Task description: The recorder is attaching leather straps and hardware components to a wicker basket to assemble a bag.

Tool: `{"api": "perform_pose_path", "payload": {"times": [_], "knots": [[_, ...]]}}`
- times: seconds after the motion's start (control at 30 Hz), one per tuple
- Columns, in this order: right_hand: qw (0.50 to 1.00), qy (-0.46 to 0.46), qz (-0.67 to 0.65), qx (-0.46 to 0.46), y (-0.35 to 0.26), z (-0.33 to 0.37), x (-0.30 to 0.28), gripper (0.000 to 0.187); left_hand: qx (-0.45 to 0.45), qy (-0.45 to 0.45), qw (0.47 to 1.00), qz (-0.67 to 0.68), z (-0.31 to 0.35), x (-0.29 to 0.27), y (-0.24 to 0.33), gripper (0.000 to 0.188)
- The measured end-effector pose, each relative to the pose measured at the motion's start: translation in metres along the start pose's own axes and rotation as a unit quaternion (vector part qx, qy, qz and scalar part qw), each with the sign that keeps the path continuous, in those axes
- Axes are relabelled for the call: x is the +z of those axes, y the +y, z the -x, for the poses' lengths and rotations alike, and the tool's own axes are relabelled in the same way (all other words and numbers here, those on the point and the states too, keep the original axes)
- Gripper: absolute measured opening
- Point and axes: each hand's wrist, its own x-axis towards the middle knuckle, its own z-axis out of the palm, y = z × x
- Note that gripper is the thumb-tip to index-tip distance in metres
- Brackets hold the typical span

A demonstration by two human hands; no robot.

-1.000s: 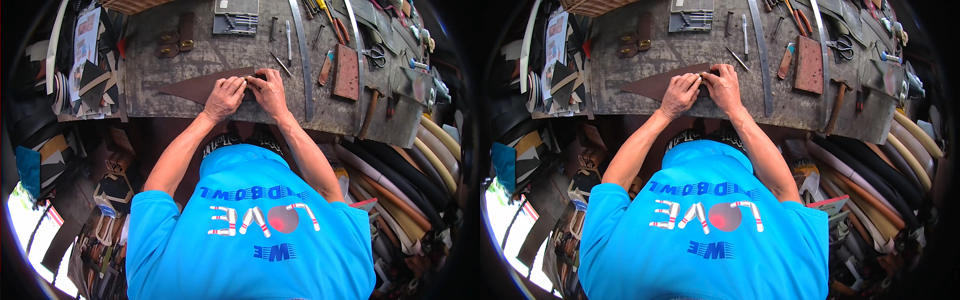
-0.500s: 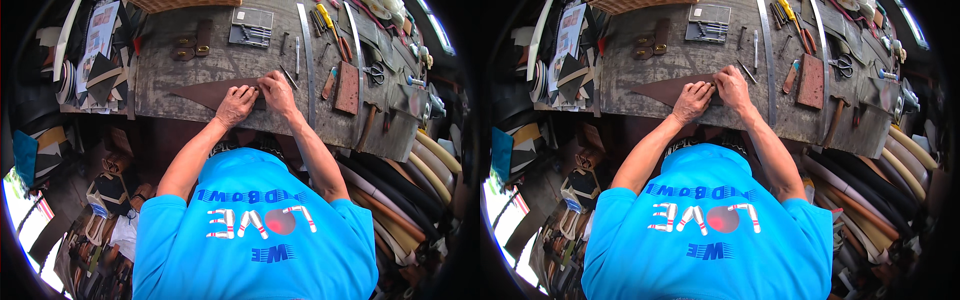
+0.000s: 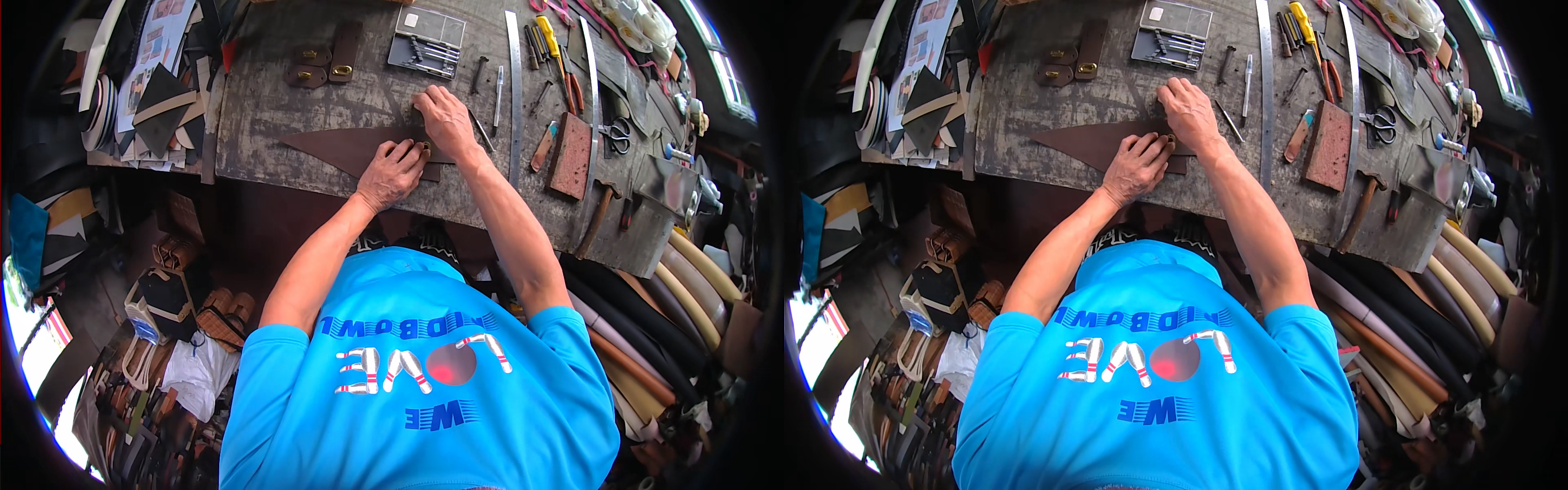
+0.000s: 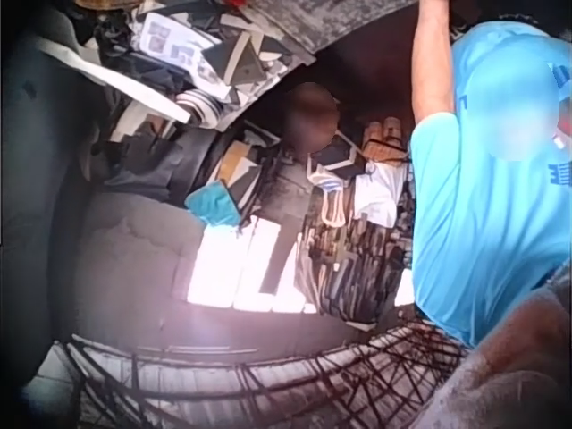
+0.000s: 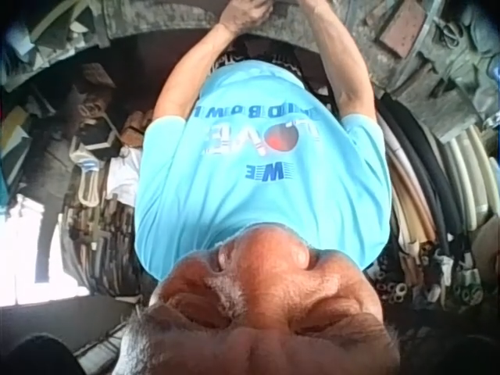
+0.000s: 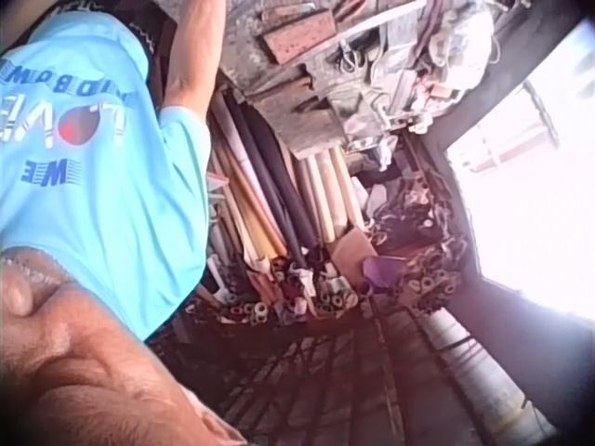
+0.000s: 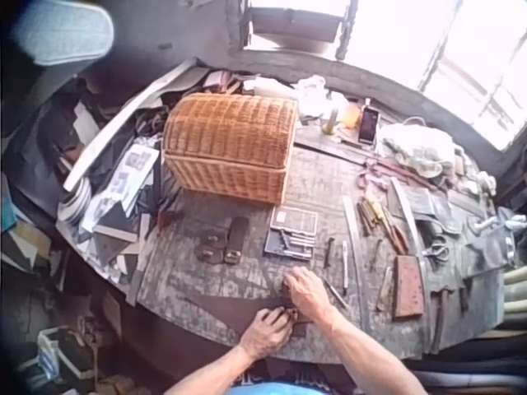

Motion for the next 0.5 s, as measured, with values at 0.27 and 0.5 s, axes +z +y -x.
{"api": "perform_pose_path", "payload": {"times": [0.27, 0.5], "knots": [[0.989, 0.023, -0.131, 0.071, -0.029, 0.066, -0.019, 0.015, -0.002, 0.019, 1.000, -0.014, 0.003, 0.003, 0.000, 0.049], [0.988, 0.053, -0.119, 0.087, -0.031, 0.071, -0.009, 0.016, -0.001, 0.015, 1.000, -0.005, 0.004, 0.004, -0.001, 0.049]]}}
